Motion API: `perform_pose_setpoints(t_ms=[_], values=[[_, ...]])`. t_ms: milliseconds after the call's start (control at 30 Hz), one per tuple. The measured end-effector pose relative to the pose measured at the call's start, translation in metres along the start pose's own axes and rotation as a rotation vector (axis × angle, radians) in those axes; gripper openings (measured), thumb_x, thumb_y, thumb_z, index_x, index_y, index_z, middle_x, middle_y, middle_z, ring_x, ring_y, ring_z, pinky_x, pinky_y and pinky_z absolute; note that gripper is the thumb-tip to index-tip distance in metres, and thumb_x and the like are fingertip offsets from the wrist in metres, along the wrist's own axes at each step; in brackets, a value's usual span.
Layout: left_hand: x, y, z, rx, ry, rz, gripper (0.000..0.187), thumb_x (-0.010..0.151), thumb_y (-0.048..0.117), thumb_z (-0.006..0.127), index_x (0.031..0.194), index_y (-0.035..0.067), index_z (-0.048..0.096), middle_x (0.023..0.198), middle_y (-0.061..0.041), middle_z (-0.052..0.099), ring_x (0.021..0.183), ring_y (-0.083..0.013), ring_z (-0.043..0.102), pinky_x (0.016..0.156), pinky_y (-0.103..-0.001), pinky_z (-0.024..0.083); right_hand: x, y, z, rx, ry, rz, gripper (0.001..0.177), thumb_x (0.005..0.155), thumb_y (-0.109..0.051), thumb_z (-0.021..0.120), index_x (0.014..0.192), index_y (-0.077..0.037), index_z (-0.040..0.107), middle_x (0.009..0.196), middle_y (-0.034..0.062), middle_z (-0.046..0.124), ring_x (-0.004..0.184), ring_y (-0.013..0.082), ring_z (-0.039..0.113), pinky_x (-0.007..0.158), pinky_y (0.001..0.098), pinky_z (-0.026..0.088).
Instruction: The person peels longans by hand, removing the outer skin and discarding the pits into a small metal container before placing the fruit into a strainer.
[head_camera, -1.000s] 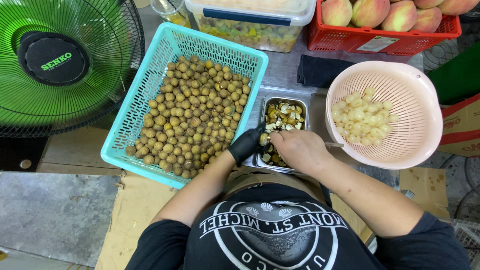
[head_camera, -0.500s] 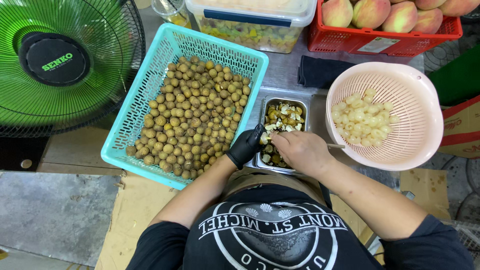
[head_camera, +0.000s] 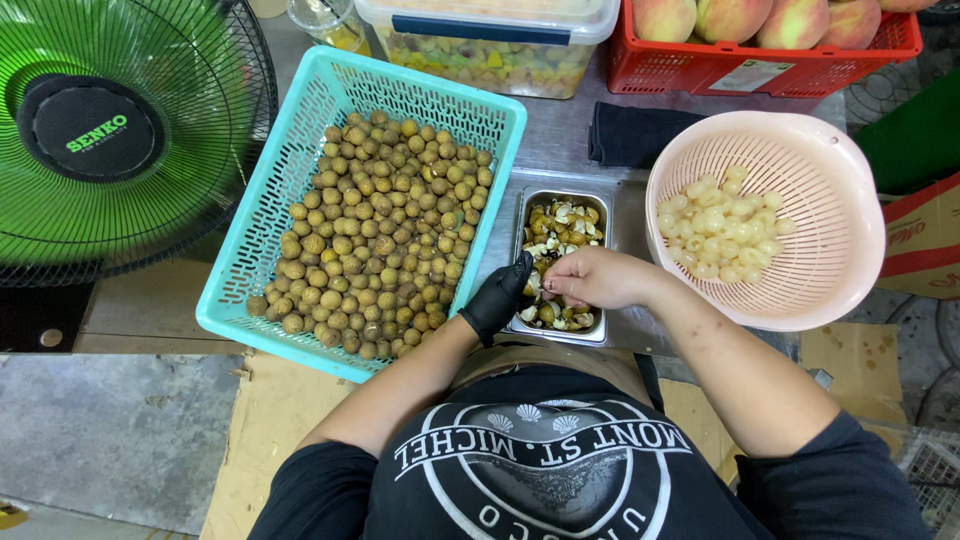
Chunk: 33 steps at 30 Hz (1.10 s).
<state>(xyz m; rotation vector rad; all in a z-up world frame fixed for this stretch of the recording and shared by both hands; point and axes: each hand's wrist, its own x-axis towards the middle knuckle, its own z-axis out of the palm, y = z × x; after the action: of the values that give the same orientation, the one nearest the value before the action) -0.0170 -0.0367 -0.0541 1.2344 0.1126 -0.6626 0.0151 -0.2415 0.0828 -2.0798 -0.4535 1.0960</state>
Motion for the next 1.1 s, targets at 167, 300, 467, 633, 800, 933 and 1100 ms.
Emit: perform_pose_setpoints(t_ms=[167,300,467,633,800,933,1100], values=[[0.003,0.000,0.001,0.173,0.042,-0.040,0.073,0.099,0.072,0.039,0.095,0.005,0.068,0.073,-0.004,0.058,0.064,-0.0156,0.048,0.062,-0.031,0.042,0.005,-0.009,0.004,-0.174,0.144,-0.005,0.027,0.098,-0.025,0.058,0.104,-0.007,0.077,0.068,-0.0047,0.068,0.062,0.0050,0.064,0.063,0.0262,0.051],[0.003,0.010,0.004,0.115,0.053,-0.078,0.072,0.098,0.074,0.047,0.098,0.005,0.068,0.075,-0.004,0.055,0.066,-0.0150,0.046,0.065,-0.030,0.045,0.015,0.008,-0.005,0.056,-0.026,0.001,0.031,0.102,-0.028,0.056,0.105,-0.006,0.078,0.063,-0.0031,0.061,0.056,0.0072,0.051,0.055,0.0263,0.046],[0.011,0.001,0.003,-0.235,0.019,-0.197,0.053,0.092,0.067,0.052,0.102,0.017,0.067,0.084,-0.002,0.066,0.074,-0.0139,0.059,0.072,-0.029,0.049,0.018,0.024,-0.014,0.400,-0.224,-0.010,0.034,0.106,-0.028,0.052,0.105,0.000,0.071,0.059,-0.0047,0.049,0.047,0.0044,0.034,0.043,0.0228,0.029],[0.029,-0.018,-0.021,-0.663,-0.550,-0.153,0.072,0.113,0.073,0.051,0.088,0.008,0.068,0.060,0.007,0.050,0.051,-0.0089,0.046,0.046,-0.024,0.037,0.024,0.025,-0.015,0.603,-0.279,0.054,0.030,0.106,-0.027,0.052,0.108,-0.002,0.069,0.059,-0.0069,0.046,0.046,0.0018,0.030,0.040,0.0206,0.022],[0.020,0.006,-0.006,-0.241,0.137,-0.273,0.064,0.099,0.073,0.043,0.082,0.015,0.062,0.066,0.001,0.050,0.058,-0.0126,0.044,0.054,-0.027,0.035,0.027,0.032,-0.011,0.706,-0.193,0.092,0.027,0.106,-0.024,0.052,0.111,-0.004,0.069,0.060,-0.0080,0.045,0.047,0.0018,0.031,0.041,0.0196,0.022],[0.002,0.031,0.005,-0.069,0.187,-0.062,0.055,0.101,0.062,0.042,0.102,0.014,0.068,0.075,0.001,0.055,0.064,-0.0113,0.047,0.058,-0.025,0.040,0.028,0.044,-0.012,0.486,0.030,0.165,0.029,0.103,-0.027,0.050,0.107,-0.009,0.072,0.057,-0.0052,0.050,0.043,0.0053,0.032,0.041,0.0226,0.026],[-0.039,0.068,0.026,0.512,0.169,0.333,0.045,0.095,0.019,0.060,0.139,0.013,0.063,0.098,0.000,0.065,0.076,-0.0149,0.058,0.070,-0.032,0.052,0.008,0.023,0.004,0.199,0.616,-0.024,0.018,0.097,-0.024,0.071,0.095,-0.007,0.076,0.071,-0.0012,0.071,0.063,0.0062,0.056,0.060,0.0256,0.046]])
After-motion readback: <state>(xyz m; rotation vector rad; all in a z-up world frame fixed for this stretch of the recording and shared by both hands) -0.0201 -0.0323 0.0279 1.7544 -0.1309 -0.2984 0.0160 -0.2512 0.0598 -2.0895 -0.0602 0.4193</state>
